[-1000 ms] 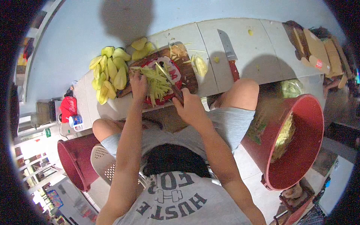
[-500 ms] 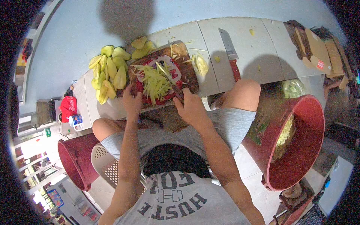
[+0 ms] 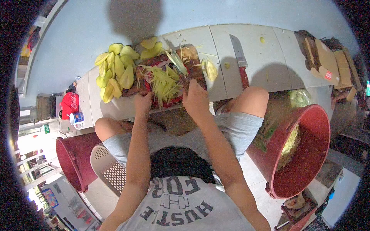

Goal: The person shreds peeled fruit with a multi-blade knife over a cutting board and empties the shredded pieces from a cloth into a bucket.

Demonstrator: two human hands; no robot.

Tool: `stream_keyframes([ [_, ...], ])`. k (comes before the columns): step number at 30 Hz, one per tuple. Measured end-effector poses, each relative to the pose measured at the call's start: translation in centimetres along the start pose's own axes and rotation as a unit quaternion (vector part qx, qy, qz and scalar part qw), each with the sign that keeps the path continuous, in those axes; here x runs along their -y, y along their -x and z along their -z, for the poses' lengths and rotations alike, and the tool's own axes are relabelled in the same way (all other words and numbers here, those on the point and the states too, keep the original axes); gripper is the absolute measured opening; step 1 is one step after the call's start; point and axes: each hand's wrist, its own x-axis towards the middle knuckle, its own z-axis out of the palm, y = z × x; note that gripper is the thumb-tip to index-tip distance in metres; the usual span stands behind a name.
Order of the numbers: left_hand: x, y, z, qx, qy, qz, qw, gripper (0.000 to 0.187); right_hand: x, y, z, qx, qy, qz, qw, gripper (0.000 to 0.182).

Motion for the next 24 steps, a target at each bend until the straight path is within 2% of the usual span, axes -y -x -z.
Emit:
stream_keyframes([
  [5, -1.3, 0.7, 0.2, 0.0, 0.102, -0.009, 0.995, 0.024, -1.4, -5.8, -4.1, -0.047, 0.068, -0.001, 0.997, 0.021],
  [7, -2.0, 1.0, 0.5, 0.002, 0.138, -0.014, 0.99, 0.022, -1.0, -6.7, -4.7, -0.042, 0.1, 0.009, 0.994, 0.021],
  [8, -2.4, 1.0, 0.5, 0.021, 0.198, -0.006, 0.98, 0.019, -0.9, -6.8, -5.0, -0.04, 0.102, 0.011, 0.994, 0.021],
  [9, -2.2, 1.0, 0.5, 0.04, 0.258, 0.003, 0.965, 0.016, -0.5, -6.7, -4.9, -0.019, 0.125, 0.009, 0.992, 0.016],
  [10, -1.8, 0.6, 0.3, 0.039, 0.261, 0.005, 0.965, 0.016, -0.1, -6.8, -4.8, 0.0, 0.149, 0.007, 0.989, 0.011],
  [12, -1.5, -0.1, 0.0, 0.115, 0.445, 0.056, 0.887, 0.011, 0.3, -6.8, -4.7, 0.004, 0.144, 0.013, 0.989, 0.013],
  [13, -1.4, -0.2, 0.1, 0.117, 0.446, 0.056, 0.885, 0.011, 0.4, -6.9, -4.7, 0.005, 0.137, 0.017, 0.99, 0.014],
  [15, -1.6, -0.3, 0.4, 0.143, 0.51, 0.055, 0.847, 0.008, 0.8, -7.2, -4.7, 0.006, 0.124, 0.007, 0.992, 0.015],
  [17, -3.5, 0.3, 1.5, 0.149, 0.516, 0.064, 0.841, 0.007, 1.1, -7.7, -4.6, 0.01, 0.11, 0.0, 0.994, 0.017],
  [19, -3.5, 0.0, 1.6, 0.154, 0.52, 0.074, 0.837, 0.005, 1.5, -8.1, -4.4, -0.009, 0.085, 0.026, 0.996, 0.031],
  [20, -3.1, -0.6, 1.2, 0.165, 0.539, 0.07, 0.823, 0.005, 1.8, -8.2, -4.2, -0.01, 0.086, 0.027, 0.996, 0.031],
  [22, -3.1, -0.9, 1.3, 0.177, 0.56, 0.063, 0.807, 0.005, 3.5, -8.6, -2.7, 0.054, 0.106, -0.037, 0.992, 0.036],
  [24, -3.1, -0.9, 1.4, 0.191, 0.567, 0.049, 0.8, 0.006, 3.9, -8.8, -2.1, 0.051, 0.107, -0.03, 0.992, 0.036],
])
